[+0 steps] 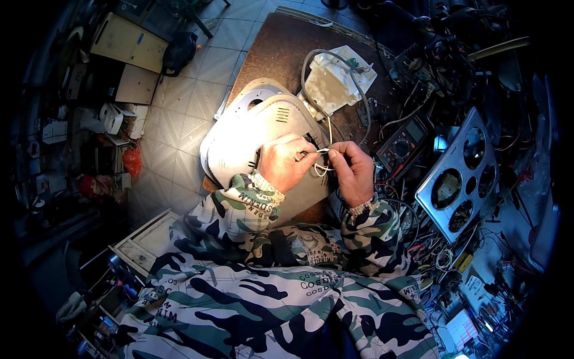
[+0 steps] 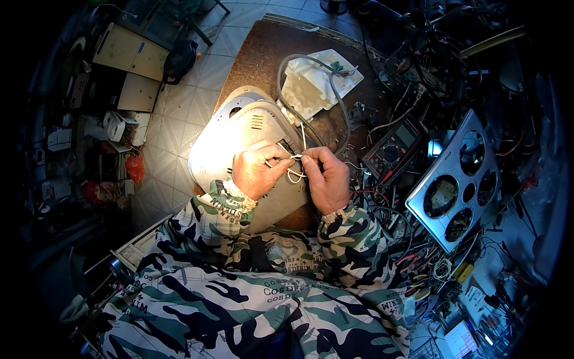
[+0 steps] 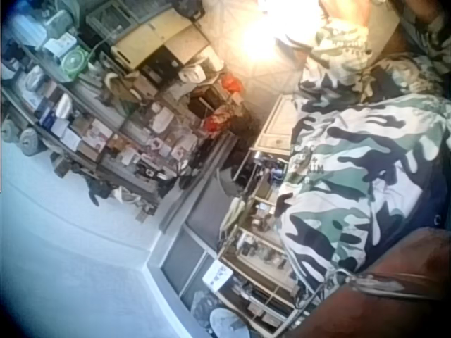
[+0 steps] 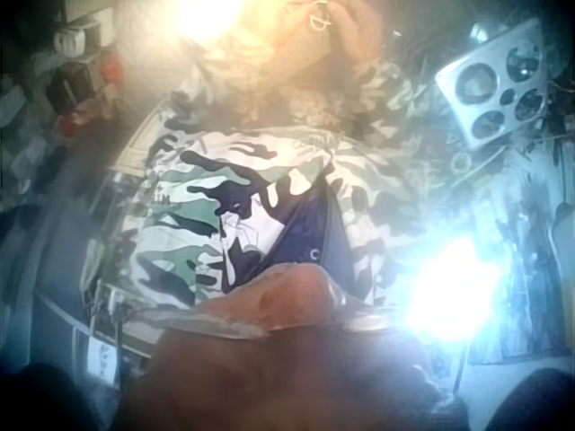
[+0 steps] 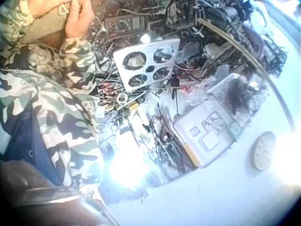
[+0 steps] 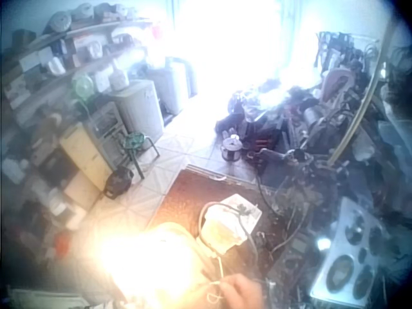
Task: The person works on the internal wiring of a white appliance, likely a heater, using pliers and a screwdriver. They strip wire ends, twist them together, and secure connections inside the device's casing throughout the clip.
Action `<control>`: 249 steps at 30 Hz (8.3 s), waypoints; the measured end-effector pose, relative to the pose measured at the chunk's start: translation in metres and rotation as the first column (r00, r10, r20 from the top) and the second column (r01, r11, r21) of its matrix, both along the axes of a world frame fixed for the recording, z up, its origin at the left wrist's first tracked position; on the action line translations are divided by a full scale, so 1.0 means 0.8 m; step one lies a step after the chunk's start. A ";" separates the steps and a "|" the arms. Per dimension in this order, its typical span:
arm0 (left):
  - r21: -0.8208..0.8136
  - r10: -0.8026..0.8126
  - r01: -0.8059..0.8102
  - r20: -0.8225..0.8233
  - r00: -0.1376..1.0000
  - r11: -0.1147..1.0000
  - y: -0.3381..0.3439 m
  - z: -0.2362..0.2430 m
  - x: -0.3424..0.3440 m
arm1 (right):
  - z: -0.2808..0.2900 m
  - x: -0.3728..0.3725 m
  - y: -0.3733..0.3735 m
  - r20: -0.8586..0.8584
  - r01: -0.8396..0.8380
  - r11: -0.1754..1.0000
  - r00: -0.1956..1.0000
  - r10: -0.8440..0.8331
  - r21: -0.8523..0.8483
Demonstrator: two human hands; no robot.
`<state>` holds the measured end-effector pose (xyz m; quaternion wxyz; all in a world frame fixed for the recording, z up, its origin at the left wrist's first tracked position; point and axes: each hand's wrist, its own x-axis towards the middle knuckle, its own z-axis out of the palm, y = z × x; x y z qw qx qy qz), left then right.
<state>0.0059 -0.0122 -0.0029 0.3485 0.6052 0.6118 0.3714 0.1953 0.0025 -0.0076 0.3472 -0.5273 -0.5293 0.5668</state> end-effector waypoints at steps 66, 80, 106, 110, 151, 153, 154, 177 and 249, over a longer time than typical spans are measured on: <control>0.181 -0.106 0.119 -0.081 0.991 0.976 0.005 -0.013 -0.007 | 0.020 -0.013 0.003 0.323 -0.107 0.917 0.946 -0.025 0.385; 0.153 -0.131 0.156 -0.166 0.977 0.976 0.004 -0.006 -0.005 | 0.000 -0.008 0.005 0.084 0.014 1.000 0.996 -0.013 -0.002; 0.118 -0.062 0.095 -0.257 0.964 0.988 -0.001 -0.002 0.008 | 0.016 -0.017 -0.022 0.362 -0.144 0.812 0.928 -0.087 0.566; 0.120 -0.033 0.065 -0.254 0.967 0.991 -0.004 -0.008 0.016 | 0.005 -0.016 -0.031 0.392 -0.134 0.780 0.908 -0.151 0.611; -0.050 -0.013 0.017 0.081 0.997 0.999 -0.006 -0.003 -0.004 | -0.010 -0.017 -0.020 -0.023 0.170 0.984 0.985 -0.169 0.053; -0.156 0.009 0.017 0.162 0.987 0.988 -0.004 -0.003 -0.007 | -0.015 -0.017 -0.018 -0.011 0.169 0.984 0.986 -0.168 0.062; -0.209 0.022 0.021 0.202 0.979 0.978 -0.002 -0.003 -0.008 | -0.012 -0.017 -0.018 -0.019 0.188 0.981 0.982 -0.187 0.050; -0.052 -0.039 0.040 0.016 0.999 0.998 0.002 0.006 -0.016 | 0.035 0.010 -0.008 0.048 0.180 0.983 0.982 -0.181 0.016; -0.339 0.020 0.086 0.297 0.955 0.937 0.013 0.002 -0.028 | 0.010 -0.027 0.022 0.292 -0.140 0.965 0.954 0.072 0.221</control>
